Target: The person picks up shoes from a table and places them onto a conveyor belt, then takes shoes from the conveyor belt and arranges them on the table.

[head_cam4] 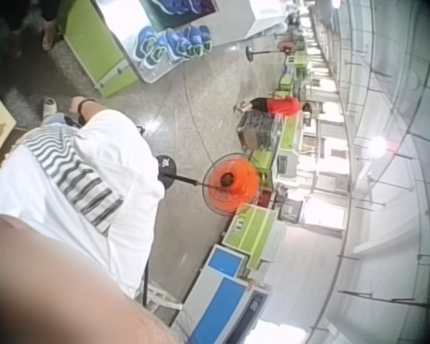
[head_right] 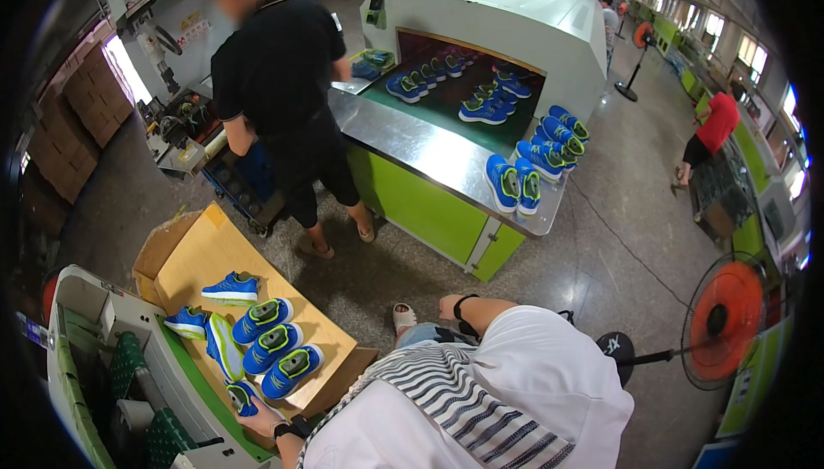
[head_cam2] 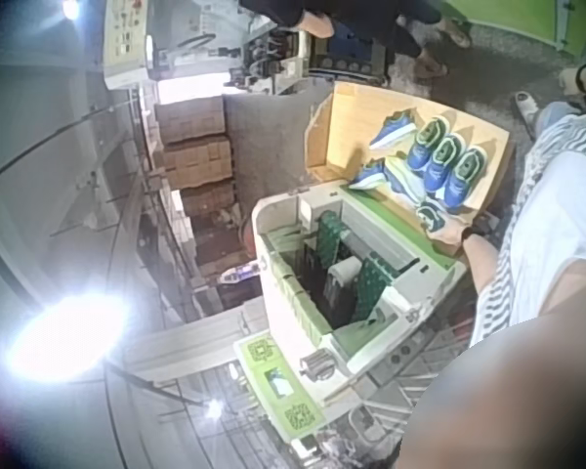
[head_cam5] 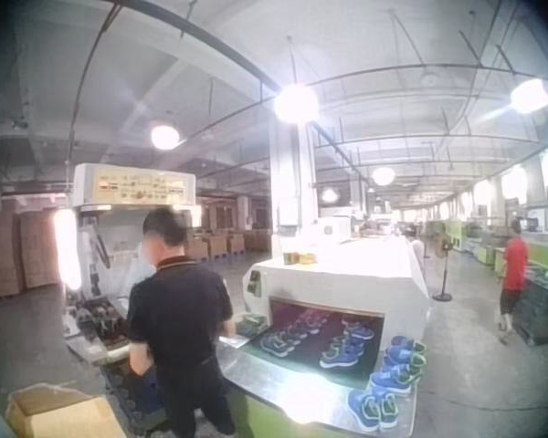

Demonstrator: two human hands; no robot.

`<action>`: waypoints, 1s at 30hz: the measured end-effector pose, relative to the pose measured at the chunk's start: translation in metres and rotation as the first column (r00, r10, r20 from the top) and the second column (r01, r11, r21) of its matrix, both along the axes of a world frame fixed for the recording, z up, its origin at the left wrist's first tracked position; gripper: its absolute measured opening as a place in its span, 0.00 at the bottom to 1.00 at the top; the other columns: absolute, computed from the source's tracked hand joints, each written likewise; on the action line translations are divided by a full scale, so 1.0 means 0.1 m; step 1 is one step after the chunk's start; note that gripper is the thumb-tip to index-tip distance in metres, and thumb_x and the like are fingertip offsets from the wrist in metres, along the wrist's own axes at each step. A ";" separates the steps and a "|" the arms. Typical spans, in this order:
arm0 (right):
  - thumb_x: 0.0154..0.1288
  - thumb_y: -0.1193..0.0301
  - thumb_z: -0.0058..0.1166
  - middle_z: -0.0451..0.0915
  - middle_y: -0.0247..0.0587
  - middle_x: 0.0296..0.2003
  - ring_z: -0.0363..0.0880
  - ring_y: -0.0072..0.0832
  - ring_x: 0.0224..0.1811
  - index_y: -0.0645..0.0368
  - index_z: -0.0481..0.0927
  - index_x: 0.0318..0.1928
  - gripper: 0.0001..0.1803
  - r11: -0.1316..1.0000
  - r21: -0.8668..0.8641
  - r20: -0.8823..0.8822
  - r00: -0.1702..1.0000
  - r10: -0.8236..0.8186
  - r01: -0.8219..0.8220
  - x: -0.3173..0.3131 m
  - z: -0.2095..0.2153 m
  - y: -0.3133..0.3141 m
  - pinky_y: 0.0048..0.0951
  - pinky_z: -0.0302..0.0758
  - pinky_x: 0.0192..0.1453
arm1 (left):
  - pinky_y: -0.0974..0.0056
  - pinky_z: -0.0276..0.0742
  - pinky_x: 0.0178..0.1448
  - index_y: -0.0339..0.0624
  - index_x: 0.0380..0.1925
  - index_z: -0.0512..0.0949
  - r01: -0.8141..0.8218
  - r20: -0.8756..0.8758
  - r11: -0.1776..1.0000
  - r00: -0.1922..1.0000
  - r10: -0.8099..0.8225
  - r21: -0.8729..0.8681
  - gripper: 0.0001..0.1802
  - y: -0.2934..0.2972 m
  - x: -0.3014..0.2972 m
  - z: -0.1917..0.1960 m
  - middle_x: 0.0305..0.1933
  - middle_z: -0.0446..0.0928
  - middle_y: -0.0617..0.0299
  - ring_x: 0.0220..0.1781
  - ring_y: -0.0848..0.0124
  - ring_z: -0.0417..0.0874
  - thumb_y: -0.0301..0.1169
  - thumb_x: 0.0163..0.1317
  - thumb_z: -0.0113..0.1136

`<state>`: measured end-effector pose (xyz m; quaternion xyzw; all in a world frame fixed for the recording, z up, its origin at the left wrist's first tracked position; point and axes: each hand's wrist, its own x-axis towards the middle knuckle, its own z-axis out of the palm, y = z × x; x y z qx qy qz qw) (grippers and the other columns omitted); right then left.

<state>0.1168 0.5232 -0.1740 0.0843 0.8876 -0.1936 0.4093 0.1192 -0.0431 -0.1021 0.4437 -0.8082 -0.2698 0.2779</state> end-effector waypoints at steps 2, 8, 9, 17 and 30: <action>0.60 0.58 0.60 0.83 0.50 0.49 0.80 0.44 0.53 0.58 0.80 0.54 0.25 1.000 -0.002 -0.007 1.000 0.006 -0.006 0.00 -0.08 0.01 0.43 0.75 0.57 | 0.51 0.70 0.61 0.41 0.61 0.66 0.004 -0.007 1.000 1.000 -0.004 0.004 0.36 0.02 0.02 0.03 0.59 0.74 0.47 0.58 0.48 0.76 0.46 0.58 0.67; 0.54 0.60 0.58 0.84 0.54 0.39 0.83 0.46 0.46 0.60 0.85 0.38 0.18 0.995 -0.082 -0.227 0.973 0.030 -0.050 0.07 -0.23 0.05 0.41 0.77 0.52 | 0.52 0.70 0.64 0.34 0.59 0.71 0.068 -0.124 0.998 0.990 -0.068 0.002 0.42 0.03 0.06 0.18 0.59 0.74 0.44 0.59 0.51 0.77 0.46 0.48 0.76; 0.55 0.60 0.59 0.84 0.54 0.40 0.83 0.46 0.47 0.60 0.85 0.40 0.18 0.991 -0.134 -0.202 0.979 -0.010 -0.017 0.06 -0.27 0.13 0.40 0.77 0.53 | 0.52 0.71 0.63 0.35 0.58 0.72 0.086 -0.140 0.991 0.988 -0.072 0.099 0.44 0.04 -0.01 0.24 0.58 0.75 0.45 0.59 0.52 0.77 0.49 0.44 0.78; 0.63 0.60 0.61 0.85 0.41 0.33 0.82 0.30 0.34 0.64 0.82 0.46 0.20 0.969 -0.246 -0.179 0.983 -0.037 -0.009 -0.04 -0.56 0.44 0.36 0.77 0.40 | 0.50 0.70 0.62 0.39 0.59 0.67 0.035 -0.027 0.999 0.999 -0.034 0.040 0.38 0.01 -0.03 0.15 0.56 0.75 0.44 0.58 0.46 0.76 0.43 0.51 0.72; 0.61 0.65 0.57 0.84 0.53 0.44 0.82 0.43 0.49 0.61 0.80 0.51 0.20 0.964 -0.098 -0.190 0.956 0.224 -0.246 -1.30 -0.02 -0.45 0.37 0.77 0.55 | 0.49 0.71 0.60 0.38 0.59 0.67 -0.006 -0.002 0.999 1.000 0.006 0.043 0.39 -0.02 0.06 0.14 0.55 0.76 0.43 0.56 0.45 0.77 0.43 0.50 0.73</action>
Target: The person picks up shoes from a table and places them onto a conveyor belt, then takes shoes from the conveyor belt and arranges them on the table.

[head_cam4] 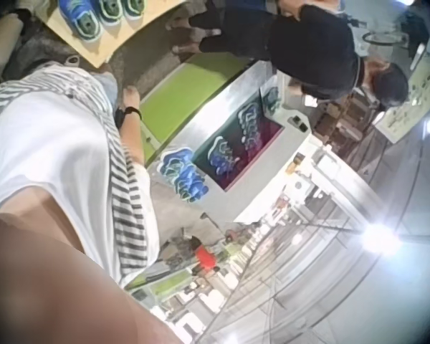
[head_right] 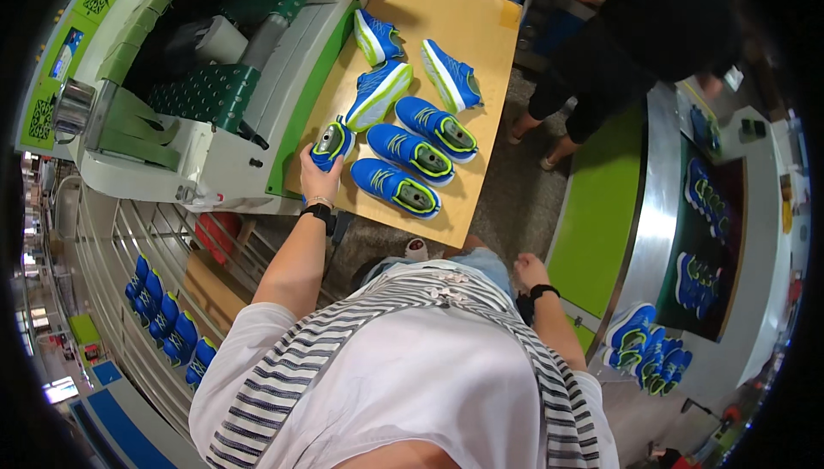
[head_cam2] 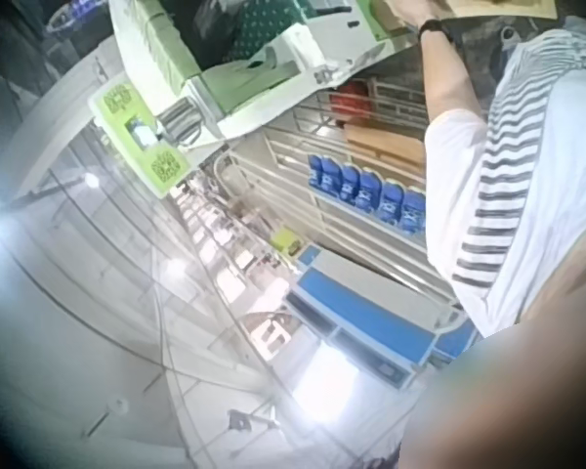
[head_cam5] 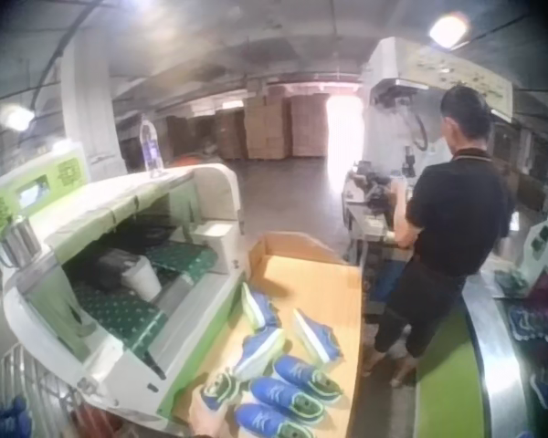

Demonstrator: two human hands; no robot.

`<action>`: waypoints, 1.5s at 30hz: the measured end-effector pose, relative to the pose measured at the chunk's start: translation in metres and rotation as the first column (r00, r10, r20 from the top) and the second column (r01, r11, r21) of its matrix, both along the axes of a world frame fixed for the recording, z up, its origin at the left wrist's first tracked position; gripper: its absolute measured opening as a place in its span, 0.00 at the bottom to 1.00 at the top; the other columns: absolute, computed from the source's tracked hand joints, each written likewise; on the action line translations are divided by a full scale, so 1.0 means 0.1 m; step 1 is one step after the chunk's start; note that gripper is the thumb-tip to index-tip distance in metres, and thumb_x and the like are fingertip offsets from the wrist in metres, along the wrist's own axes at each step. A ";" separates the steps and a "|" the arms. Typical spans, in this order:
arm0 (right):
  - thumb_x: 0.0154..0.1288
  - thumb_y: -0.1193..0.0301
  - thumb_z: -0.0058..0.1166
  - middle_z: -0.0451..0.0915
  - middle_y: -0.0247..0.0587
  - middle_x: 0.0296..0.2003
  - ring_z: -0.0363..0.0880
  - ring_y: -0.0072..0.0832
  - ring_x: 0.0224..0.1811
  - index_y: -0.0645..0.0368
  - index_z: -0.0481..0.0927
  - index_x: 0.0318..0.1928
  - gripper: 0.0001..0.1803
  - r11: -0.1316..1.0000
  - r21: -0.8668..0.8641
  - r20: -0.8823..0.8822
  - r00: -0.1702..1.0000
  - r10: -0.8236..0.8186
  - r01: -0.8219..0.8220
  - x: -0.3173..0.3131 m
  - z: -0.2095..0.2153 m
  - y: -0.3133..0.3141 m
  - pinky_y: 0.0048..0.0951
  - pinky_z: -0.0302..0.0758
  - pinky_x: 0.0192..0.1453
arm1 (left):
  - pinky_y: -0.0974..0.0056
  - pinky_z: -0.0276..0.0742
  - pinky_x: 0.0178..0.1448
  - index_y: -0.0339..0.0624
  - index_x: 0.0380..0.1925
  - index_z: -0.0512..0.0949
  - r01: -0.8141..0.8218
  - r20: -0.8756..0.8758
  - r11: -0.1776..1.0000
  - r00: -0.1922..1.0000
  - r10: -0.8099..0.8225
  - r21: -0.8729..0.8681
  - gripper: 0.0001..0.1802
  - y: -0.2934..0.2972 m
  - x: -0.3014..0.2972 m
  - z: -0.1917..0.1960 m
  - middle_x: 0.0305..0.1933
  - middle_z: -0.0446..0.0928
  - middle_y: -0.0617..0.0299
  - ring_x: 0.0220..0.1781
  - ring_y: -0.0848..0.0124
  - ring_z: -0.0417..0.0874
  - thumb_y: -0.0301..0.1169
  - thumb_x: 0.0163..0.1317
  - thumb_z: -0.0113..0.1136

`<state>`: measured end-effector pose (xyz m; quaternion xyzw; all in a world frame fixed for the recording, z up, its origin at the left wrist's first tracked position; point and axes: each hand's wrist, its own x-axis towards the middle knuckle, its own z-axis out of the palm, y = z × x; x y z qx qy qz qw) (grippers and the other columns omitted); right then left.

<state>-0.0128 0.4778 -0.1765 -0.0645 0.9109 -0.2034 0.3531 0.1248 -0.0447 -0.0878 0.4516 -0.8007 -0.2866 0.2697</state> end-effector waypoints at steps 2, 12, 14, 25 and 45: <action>0.62 0.64 0.58 0.83 0.48 0.36 0.83 0.38 0.41 0.61 0.80 0.51 0.19 0.990 -0.123 -0.133 0.990 0.049 -0.066 -0.36 0.05 -0.17 0.35 0.77 0.48 | 0.49 0.72 0.60 0.39 0.59 0.67 -0.003 -0.002 1.000 1.000 0.003 0.024 0.39 0.00 -0.03 0.01 0.55 0.76 0.43 0.56 0.45 0.77 0.43 0.50 0.73; 0.64 0.65 0.61 0.83 0.43 0.37 0.81 0.27 0.40 0.65 0.79 0.52 0.20 0.789 -0.555 -0.249 0.958 0.145 -0.264 -2.01 0.71 -2.09 0.27 0.76 0.47 | 0.52 0.74 0.60 0.38 0.61 0.64 -0.020 0.035 0.999 0.999 0.019 0.040 0.42 -0.01 -0.04 0.04 0.55 0.76 0.41 0.56 0.47 0.79 0.42 0.50 0.73; 0.63 0.58 0.63 0.82 0.43 0.35 0.80 0.27 0.36 0.73 0.73 0.56 0.32 0.799 -0.576 -0.230 0.972 0.048 -0.176 -2.21 0.65 -2.43 0.27 0.76 0.44 | 0.52 0.74 0.60 0.38 0.62 0.63 -0.006 0.028 0.999 1.000 0.005 0.035 0.43 -0.01 -0.05 0.02 0.56 0.76 0.41 0.56 0.47 0.79 0.42 0.50 0.74; 0.49 0.55 0.76 0.74 0.53 0.53 0.76 0.34 0.52 0.74 0.62 0.60 0.49 0.550 -0.759 0.295 0.937 -0.190 0.350 -2.30 0.66 -3.50 0.30 0.74 0.57 | 0.45 0.55 0.72 0.37 0.66 0.61 -0.152 0.078 0.941 0.980 0.184 -0.303 0.40 0.65 -0.41 0.41 0.67 0.60 0.40 0.69 0.42 0.60 0.35 0.53 0.66; 0.57 0.67 0.71 0.80 0.48 0.49 0.80 0.32 0.50 0.72 0.71 0.57 0.33 0.530 -0.795 0.441 0.881 0.172 0.294 -2.34 0.97 -3.41 0.30 0.75 0.57 | 0.55 0.67 0.66 0.37 0.54 0.74 0.149 -0.001 0.987 0.989 -0.149 -0.065 0.23 1.14 -1.40 0.83 0.60 0.70 0.48 0.63 0.53 0.72 0.32 0.60 0.64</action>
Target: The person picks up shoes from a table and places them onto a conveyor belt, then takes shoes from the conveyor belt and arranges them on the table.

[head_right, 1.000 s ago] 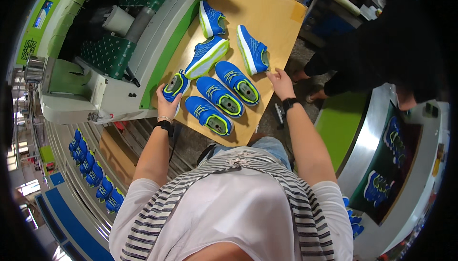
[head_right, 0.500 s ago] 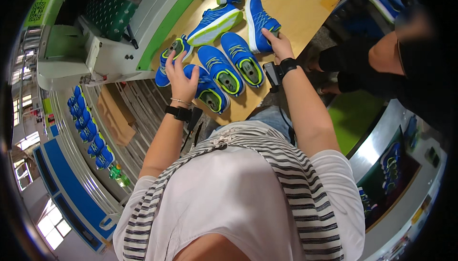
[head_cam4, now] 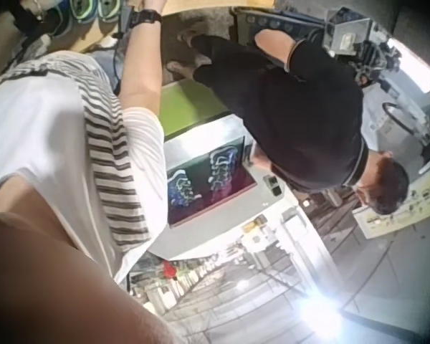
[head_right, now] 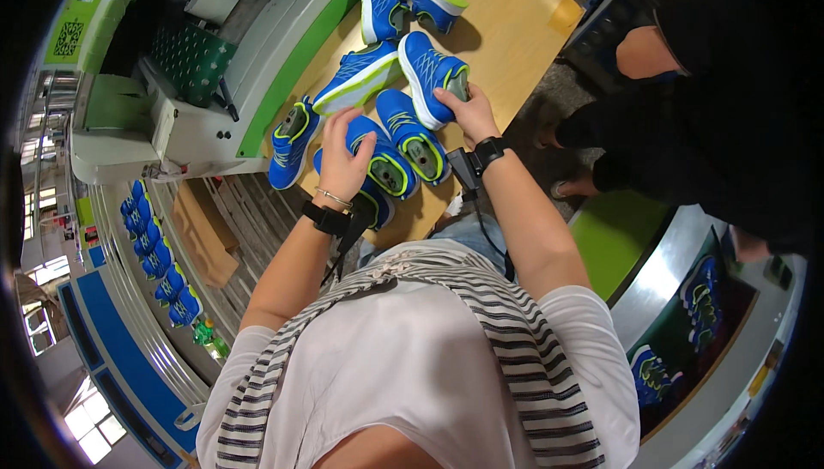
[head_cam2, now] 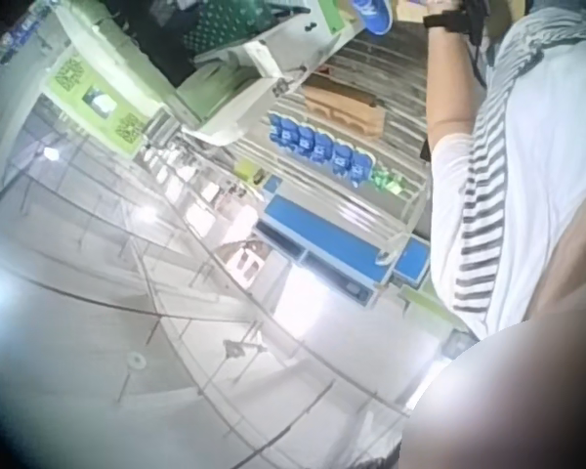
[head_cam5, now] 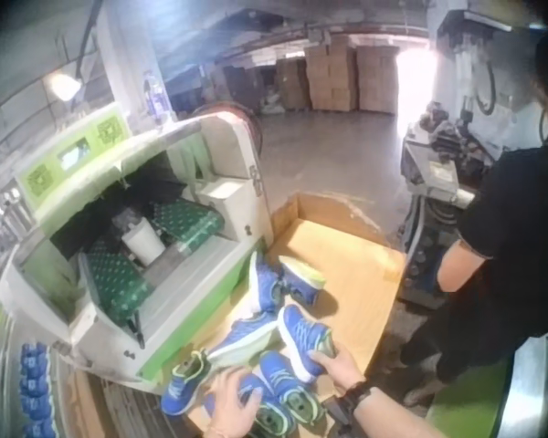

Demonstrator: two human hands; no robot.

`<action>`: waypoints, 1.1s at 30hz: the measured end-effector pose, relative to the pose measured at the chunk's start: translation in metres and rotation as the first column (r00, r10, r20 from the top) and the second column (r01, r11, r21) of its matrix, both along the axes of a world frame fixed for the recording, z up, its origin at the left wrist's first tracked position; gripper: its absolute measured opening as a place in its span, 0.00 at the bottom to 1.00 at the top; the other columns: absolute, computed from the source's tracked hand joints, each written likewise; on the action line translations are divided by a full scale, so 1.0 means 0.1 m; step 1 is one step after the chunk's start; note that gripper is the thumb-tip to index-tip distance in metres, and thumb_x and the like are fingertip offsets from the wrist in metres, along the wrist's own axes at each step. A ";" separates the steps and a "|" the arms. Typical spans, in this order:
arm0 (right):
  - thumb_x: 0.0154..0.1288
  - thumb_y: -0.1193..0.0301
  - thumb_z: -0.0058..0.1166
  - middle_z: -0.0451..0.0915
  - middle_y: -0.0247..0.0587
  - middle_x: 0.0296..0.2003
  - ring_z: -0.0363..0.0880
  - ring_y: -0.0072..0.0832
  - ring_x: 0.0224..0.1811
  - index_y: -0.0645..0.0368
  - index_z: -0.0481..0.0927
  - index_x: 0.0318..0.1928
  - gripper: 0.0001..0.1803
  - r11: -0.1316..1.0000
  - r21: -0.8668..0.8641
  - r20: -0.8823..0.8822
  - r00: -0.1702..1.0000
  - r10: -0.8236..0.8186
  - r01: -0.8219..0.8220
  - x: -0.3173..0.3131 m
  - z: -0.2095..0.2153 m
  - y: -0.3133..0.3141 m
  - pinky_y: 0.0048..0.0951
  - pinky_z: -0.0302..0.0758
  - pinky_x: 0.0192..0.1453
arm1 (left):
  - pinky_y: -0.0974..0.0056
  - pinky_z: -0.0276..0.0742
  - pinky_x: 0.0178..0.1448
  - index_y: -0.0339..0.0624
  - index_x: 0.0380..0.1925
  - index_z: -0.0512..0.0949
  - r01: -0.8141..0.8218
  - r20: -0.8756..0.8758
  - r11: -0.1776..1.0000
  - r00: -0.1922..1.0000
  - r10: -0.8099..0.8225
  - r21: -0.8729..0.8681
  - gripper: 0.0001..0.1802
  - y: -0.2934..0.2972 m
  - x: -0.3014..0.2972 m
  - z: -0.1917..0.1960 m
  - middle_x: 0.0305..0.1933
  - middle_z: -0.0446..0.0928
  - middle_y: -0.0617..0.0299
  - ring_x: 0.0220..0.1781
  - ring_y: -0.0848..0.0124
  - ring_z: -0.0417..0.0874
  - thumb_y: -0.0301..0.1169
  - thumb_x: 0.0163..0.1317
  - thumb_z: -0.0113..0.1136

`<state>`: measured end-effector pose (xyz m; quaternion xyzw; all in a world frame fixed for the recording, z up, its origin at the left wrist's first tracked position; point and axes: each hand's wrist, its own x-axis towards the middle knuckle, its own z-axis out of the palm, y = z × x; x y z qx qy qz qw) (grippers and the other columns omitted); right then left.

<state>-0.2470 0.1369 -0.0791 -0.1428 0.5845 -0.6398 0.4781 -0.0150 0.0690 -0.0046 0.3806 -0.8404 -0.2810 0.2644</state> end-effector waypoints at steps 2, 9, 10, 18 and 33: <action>0.57 0.68 0.70 0.81 0.48 0.49 0.80 0.31 0.49 0.72 0.71 0.58 0.33 1.000 -0.008 0.221 0.975 -0.005 0.007 0.03 0.22 0.01 0.30 0.76 0.56 | 0.56 0.71 0.63 0.37 0.55 0.72 0.027 -0.233 0.947 0.971 0.052 0.321 0.24 -0.03 -0.09 0.01 0.59 0.70 0.49 0.61 0.55 0.74 0.33 0.61 0.64; 0.55 0.64 0.71 0.65 0.50 0.66 0.68 0.37 0.66 0.61 0.54 0.74 0.51 0.811 -0.262 -0.522 0.783 0.337 -0.523 0.61 1.14 0.23 0.36 0.65 0.69 | 0.51 0.75 0.62 0.46 0.69 0.62 0.638 -0.644 0.143 0.690 0.331 0.757 0.50 -0.24 -0.20 0.34 0.69 0.67 0.51 0.64 0.55 0.75 0.75 0.61 0.35; 0.55 0.62 0.70 0.62 0.55 0.68 0.62 0.46 0.70 0.61 0.57 0.73 0.49 0.799 -0.187 -0.769 0.591 0.243 -0.572 0.62 1.24 0.20 0.40 0.60 0.72 | 0.53 0.80 0.55 0.47 0.69 0.63 0.625 -0.642 0.191 0.659 0.392 0.757 0.53 -0.34 -0.14 0.31 0.69 0.68 0.50 0.60 0.54 0.78 0.77 0.57 0.38; 0.56 0.74 0.66 0.61 0.62 0.67 0.58 0.53 0.71 0.59 0.52 0.73 0.47 0.885 0.227 -0.768 0.483 0.420 -0.407 0.76 0.16 0.51 0.42 0.57 0.74 | 0.61 0.82 0.43 0.48 0.65 0.65 0.764 -0.786 0.351 0.313 0.533 0.542 0.45 -1.44 0.34 0.77 0.66 0.68 0.46 0.53 0.54 0.79 0.72 0.63 0.36; 0.59 0.72 0.63 0.71 0.51 0.58 0.73 0.39 0.61 0.57 0.58 0.67 0.38 0.873 -0.327 -0.726 0.687 0.013 -0.363 0.30 2.07 -1.16 0.38 0.69 0.65 | 0.47 0.59 0.77 0.35 0.71 0.52 0.609 -0.613 0.456 0.063 0.787 0.648 0.42 -1.90 0.88 0.67 0.74 0.57 0.41 0.75 0.51 0.61 0.58 0.71 0.43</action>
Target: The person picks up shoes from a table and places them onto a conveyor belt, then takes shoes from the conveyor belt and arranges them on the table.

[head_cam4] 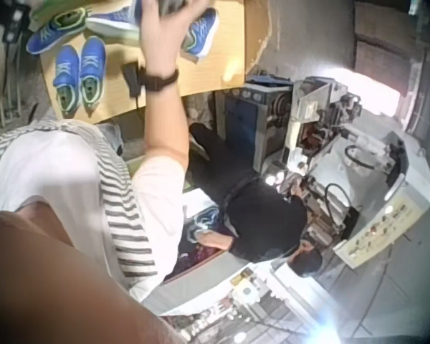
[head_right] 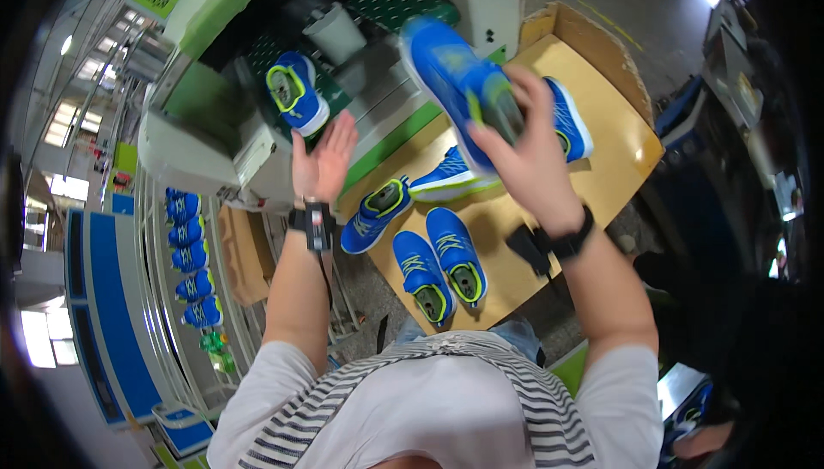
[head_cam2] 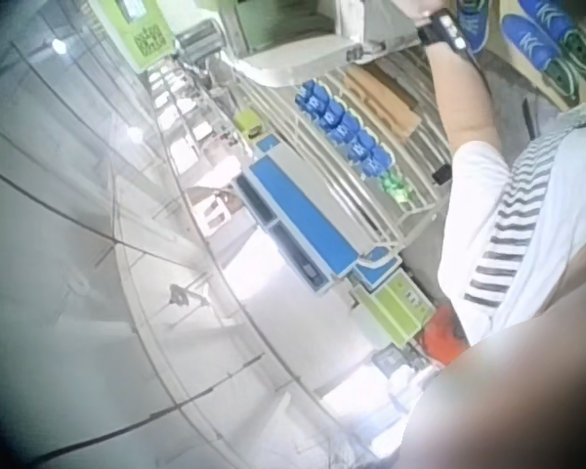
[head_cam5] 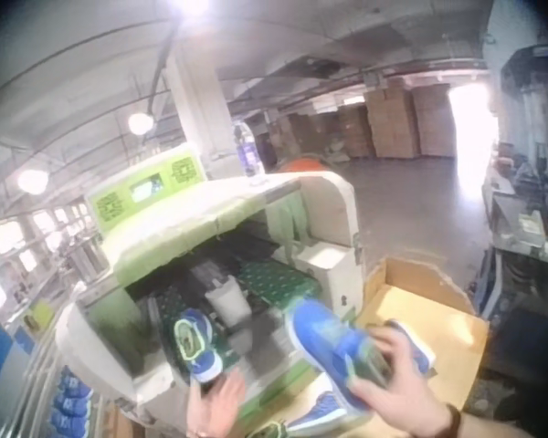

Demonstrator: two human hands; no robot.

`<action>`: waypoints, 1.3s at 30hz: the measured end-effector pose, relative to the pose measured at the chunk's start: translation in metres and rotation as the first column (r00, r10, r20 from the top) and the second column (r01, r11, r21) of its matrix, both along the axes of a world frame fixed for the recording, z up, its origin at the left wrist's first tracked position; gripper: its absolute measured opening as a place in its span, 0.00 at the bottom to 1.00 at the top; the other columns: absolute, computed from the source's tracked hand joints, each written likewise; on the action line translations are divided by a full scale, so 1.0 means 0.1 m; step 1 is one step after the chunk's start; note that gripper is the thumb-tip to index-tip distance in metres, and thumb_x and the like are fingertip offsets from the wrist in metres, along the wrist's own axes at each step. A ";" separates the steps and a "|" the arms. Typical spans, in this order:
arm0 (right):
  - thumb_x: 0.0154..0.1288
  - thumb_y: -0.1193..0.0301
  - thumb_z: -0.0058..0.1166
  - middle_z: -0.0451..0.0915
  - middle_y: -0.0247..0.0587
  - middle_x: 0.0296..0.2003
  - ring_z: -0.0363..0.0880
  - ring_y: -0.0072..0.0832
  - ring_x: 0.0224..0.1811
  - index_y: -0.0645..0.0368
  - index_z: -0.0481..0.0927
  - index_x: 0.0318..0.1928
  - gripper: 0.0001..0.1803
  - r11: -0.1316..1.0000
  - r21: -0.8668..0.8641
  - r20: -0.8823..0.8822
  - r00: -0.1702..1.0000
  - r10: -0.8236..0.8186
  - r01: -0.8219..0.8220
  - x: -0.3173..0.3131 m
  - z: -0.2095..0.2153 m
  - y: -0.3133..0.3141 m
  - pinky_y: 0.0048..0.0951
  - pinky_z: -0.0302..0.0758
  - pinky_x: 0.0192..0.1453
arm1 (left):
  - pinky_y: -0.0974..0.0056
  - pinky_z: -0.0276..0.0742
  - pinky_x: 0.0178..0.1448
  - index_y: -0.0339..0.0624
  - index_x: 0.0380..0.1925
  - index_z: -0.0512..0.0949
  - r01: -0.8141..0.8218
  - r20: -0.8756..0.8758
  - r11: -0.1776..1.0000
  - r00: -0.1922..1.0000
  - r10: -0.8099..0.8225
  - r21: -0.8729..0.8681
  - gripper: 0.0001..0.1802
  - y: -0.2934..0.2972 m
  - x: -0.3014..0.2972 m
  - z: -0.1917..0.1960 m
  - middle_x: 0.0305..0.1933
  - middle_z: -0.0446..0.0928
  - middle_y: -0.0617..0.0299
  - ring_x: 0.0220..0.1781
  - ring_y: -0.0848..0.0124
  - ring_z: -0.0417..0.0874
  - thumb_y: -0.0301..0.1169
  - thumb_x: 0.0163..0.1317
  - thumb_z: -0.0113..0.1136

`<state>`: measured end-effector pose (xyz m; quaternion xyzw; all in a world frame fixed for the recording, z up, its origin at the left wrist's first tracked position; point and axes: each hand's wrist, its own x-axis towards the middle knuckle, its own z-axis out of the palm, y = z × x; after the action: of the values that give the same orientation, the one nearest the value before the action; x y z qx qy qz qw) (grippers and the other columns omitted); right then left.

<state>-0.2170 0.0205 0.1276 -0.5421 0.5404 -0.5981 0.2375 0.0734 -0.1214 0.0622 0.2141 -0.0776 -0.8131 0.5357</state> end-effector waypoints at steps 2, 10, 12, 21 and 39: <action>0.58 0.72 0.63 0.71 0.54 0.59 0.73 0.44 0.61 0.56 0.59 0.66 0.37 0.980 -0.183 0.106 0.989 0.101 -0.081 0.08 0.25 -0.70 0.38 0.69 0.65 | 0.47 0.65 0.73 0.34 0.64 0.63 0.145 0.210 0.987 0.965 -0.157 0.072 0.32 0.35 -0.11 -0.14 0.69 0.67 0.44 0.70 0.50 0.69 0.49 0.72 0.48; 0.59 0.67 0.63 0.59 0.60 0.69 0.61 0.54 0.70 0.49 0.54 0.73 0.44 0.992 -0.082 -0.477 0.870 -0.127 0.100 0.12 -0.43 -2.58 0.43 0.61 0.73 | 0.60 0.77 0.56 0.39 0.57 0.72 0.434 0.593 0.880 0.663 -0.456 0.192 0.20 1.35 -0.26 -0.34 0.54 0.79 0.51 0.52 0.62 0.82 0.39 0.73 0.50; 0.60 0.65 0.63 0.59 0.61 0.69 0.61 0.54 0.70 0.52 0.52 0.73 0.44 0.996 -0.045 -0.453 0.887 -0.089 0.076 0.21 -0.59 -2.45 0.43 0.60 0.74 | 0.61 0.77 0.56 0.39 0.57 0.71 0.430 0.715 0.887 0.565 -0.411 0.170 0.19 1.49 -0.01 -0.33 0.52 0.80 0.52 0.51 0.64 0.83 0.38 0.72 0.52; 0.45 0.54 0.72 0.58 0.51 0.69 0.61 0.53 0.68 0.53 0.51 0.75 0.60 0.736 0.274 -0.889 0.456 -0.053 0.619 -1.51 -2.00 -0.07 0.56 0.67 0.64 | 0.67 0.79 0.48 0.37 0.56 0.71 0.305 0.799 0.916 0.465 -0.381 0.260 0.17 1.73 0.56 -0.57 0.48 0.81 0.54 0.44 0.69 0.84 0.33 0.72 0.52; 0.58 0.67 0.59 0.67 0.68 0.61 0.65 0.57 0.66 0.69 0.57 0.69 0.41 0.782 0.569 -0.201 0.965 -0.169 0.255 -0.14 -2.22 1.95 0.43 0.62 0.71 | 0.47 0.67 0.66 0.41 0.68 0.62 0.793 0.666 0.608 -0.474 0.577 0.038 0.43 0.70 -1.20 -0.80 0.59 0.74 0.45 0.63 0.52 0.74 0.40 0.54 0.70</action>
<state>-0.2309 0.2152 -0.0945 -0.4173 0.7719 -0.3842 0.2870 -0.0470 -0.0510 -0.0177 0.5185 -0.8430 -0.1349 0.0477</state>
